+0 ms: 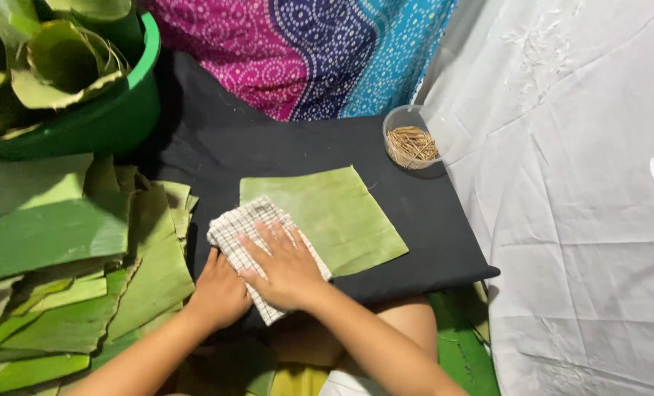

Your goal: Cleaning banana leaves with a cloth and folding them into cone shapes secured with toothpicks

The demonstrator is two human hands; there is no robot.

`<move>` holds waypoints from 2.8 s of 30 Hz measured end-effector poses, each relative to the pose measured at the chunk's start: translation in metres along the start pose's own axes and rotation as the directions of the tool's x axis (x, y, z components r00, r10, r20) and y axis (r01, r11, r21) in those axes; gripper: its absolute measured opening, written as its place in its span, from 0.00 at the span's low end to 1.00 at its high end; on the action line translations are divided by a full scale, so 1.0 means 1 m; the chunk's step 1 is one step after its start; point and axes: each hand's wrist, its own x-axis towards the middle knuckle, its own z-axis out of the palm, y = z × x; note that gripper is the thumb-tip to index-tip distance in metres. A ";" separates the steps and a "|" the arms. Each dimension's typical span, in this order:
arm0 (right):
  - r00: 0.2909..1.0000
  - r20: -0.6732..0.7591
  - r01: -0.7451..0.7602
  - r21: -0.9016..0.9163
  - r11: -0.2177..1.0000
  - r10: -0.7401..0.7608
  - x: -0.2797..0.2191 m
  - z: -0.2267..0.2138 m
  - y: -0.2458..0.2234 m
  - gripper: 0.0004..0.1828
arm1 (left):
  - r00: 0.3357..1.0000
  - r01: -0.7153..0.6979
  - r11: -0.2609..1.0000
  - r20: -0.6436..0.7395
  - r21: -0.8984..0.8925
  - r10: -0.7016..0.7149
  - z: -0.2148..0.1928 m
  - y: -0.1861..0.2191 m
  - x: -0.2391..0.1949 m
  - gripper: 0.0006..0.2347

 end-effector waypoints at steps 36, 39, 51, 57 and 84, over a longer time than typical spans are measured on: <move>0.926 -0.230 -0.350 -0.232 0.908 0.298 0.033 -0.046 0.173 0.31 | 0.997 0.035 0.993 0.067 0.114 -0.043 -0.028 0.019 0.020 0.35; 0.871 -0.180 -0.489 -0.239 0.839 0.456 -0.007 -0.076 0.188 0.28 | 0.998 0.037 0.990 0.036 0.138 -0.042 -0.029 0.018 0.023 0.35; 0.880 -0.462 -0.279 -0.326 0.903 0.105 -0.111 -0.080 0.179 0.29 | 0.921 -0.029 1.000 0.388 -0.007 0.029 -0.096 0.028 0.042 0.24; 0.908 -0.249 -0.242 0.344 0.907 0.337 -0.123 -0.080 0.174 0.37 | 0.992 -0.104 0.991 0.077 0.086 0.097 -0.065 0.021 0.024 0.11; 0.787 -0.289 -0.389 0.453 0.802 0.545 -0.028 -0.126 0.201 0.12 | 0.911 0.364 0.809 -0.003 -0.462 -0.412 -0.084 -0.003 0.078 0.16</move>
